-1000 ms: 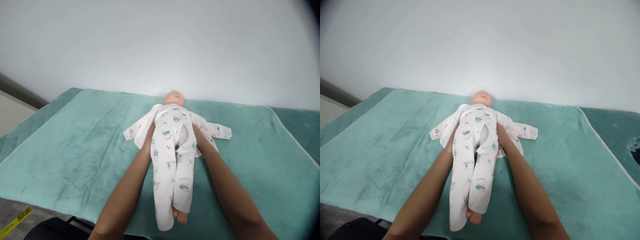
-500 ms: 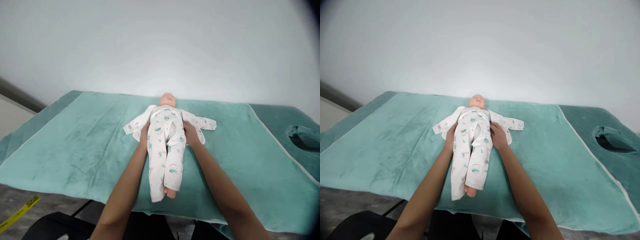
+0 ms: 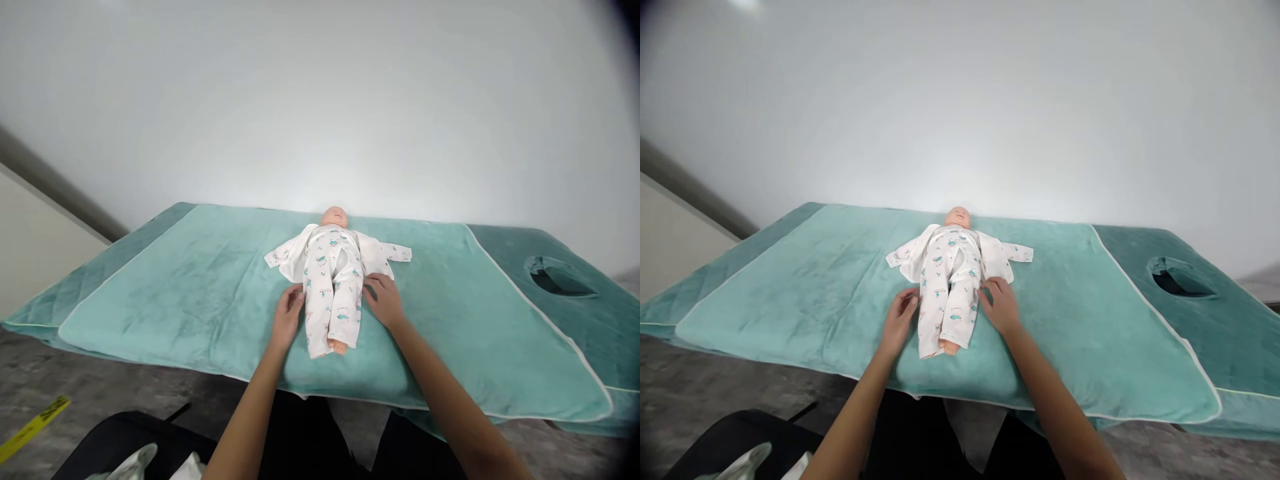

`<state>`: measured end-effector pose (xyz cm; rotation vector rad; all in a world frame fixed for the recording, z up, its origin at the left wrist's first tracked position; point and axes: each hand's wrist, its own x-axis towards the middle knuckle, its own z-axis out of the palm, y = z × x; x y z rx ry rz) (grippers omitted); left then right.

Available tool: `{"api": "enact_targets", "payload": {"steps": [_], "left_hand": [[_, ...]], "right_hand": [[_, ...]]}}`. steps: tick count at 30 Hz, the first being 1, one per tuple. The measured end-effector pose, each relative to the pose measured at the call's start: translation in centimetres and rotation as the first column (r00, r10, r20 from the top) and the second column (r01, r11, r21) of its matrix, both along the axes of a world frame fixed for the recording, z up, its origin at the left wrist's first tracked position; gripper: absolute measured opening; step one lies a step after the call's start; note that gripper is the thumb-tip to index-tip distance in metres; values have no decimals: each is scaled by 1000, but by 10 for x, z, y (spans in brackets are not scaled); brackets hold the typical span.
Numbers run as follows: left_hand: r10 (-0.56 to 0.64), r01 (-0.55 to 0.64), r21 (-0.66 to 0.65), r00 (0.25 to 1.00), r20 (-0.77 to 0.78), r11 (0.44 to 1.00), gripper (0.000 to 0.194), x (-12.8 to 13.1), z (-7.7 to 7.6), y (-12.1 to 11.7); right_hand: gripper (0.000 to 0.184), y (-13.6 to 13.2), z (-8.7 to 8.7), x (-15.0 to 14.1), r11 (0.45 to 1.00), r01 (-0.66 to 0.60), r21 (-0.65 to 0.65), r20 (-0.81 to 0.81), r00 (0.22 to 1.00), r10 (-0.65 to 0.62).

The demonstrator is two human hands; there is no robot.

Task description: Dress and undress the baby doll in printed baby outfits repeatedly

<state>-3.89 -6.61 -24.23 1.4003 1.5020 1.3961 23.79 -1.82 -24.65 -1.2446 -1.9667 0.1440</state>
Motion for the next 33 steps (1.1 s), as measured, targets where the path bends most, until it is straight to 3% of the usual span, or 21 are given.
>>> {"api": "enact_targets", "payload": {"steps": [2,5,8,14,19,24,29,33], "left_hand": [[-33,33,-5,999,8,999,41,1,0,-24],[-87,89,15,990,-107,996,41,6,-4,-59],[-117,129,37,963,-241,991,46,15,-10,-82],[-62,140,105,839,-541,985,50,32,-18,-88],[-45,234,202,752,-658,951,40,45,-7,-85],[-49,282,239,735,-676,929,15,56,2,-91],[-46,302,306,775,-630,903,17,63,6,-107],[-173,393,235,762,-624,889,15,60,18,-120]], "right_hand": [[9,-27,5,-6,992,-93,-85,-108,991,84],[12,-70,11,-18,917,-314,-247,-158,947,281],[11,-94,11,-28,866,-380,-325,-152,925,349],[7,-101,5,-32,873,-374,-315,-137,927,348],[13,-122,20,-28,817,-458,-350,-367,870,330],[13,-139,20,-16,777,-468,-421,-438,855,278],[11,-142,19,-3,785,-451,-425,-448,858,251],[12,-134,36,9,728,-530,-435,-391,839,378]]}}
